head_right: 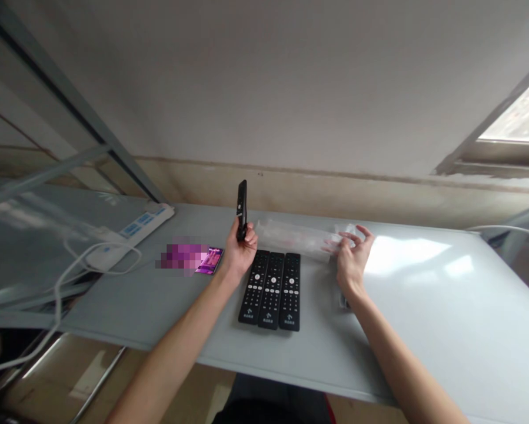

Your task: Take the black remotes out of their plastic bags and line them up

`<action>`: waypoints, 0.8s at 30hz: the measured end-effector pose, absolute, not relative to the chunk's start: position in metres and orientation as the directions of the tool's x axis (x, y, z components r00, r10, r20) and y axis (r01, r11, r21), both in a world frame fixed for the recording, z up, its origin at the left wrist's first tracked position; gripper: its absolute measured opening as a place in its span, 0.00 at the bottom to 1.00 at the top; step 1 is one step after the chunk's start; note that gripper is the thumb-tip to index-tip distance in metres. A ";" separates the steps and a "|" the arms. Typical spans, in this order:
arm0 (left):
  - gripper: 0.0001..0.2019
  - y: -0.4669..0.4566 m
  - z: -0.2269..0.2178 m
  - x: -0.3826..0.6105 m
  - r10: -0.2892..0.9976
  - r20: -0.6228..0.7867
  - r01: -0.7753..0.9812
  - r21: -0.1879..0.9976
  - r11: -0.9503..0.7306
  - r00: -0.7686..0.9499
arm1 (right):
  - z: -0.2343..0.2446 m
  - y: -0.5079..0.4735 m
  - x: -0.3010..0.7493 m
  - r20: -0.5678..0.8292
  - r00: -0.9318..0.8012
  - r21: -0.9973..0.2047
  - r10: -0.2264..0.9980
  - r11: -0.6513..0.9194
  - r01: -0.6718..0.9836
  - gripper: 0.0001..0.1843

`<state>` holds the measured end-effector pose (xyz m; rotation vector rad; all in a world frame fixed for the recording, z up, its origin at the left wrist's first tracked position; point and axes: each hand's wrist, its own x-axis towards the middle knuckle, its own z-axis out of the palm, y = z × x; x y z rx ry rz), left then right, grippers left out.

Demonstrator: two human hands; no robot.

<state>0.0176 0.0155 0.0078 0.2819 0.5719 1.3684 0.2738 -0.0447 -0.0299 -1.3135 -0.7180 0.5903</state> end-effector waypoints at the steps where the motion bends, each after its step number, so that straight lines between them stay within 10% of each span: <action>1: 0.16 0.016 0.008 0.018 0.967 -0.245 -0.841 0.506 0.193 0.074 | -0.030 -0.045 0.272 0.135 0.646 -0.986 0.752 0.166 0.014 0.29; 9: 0.11 0.010 -0.001 0.032 0.981 -0.096 -0.775 0.603 0.192 0.168 | -0.033 -0.048 0.263 0.287 0.429 -0.927 0.856 0.136 0.349 0.25; 14: 0.09 0.012 -0.011 0.034 0.972 -0.124 -0.756 0.611 0.234 0.200 | -0.036 -0.051 0.257 0.532 0.138 -0.517 0.835 0.192 0.834 0.19; 24: 0.09 0.018 -0.021 0.030 0.963 -0.242 -0.730 0.635 0.252 0.122 | -0.046 -0.059 0.248 0.377 -0.058 -0.224 0.924 0.152 0.963 0.28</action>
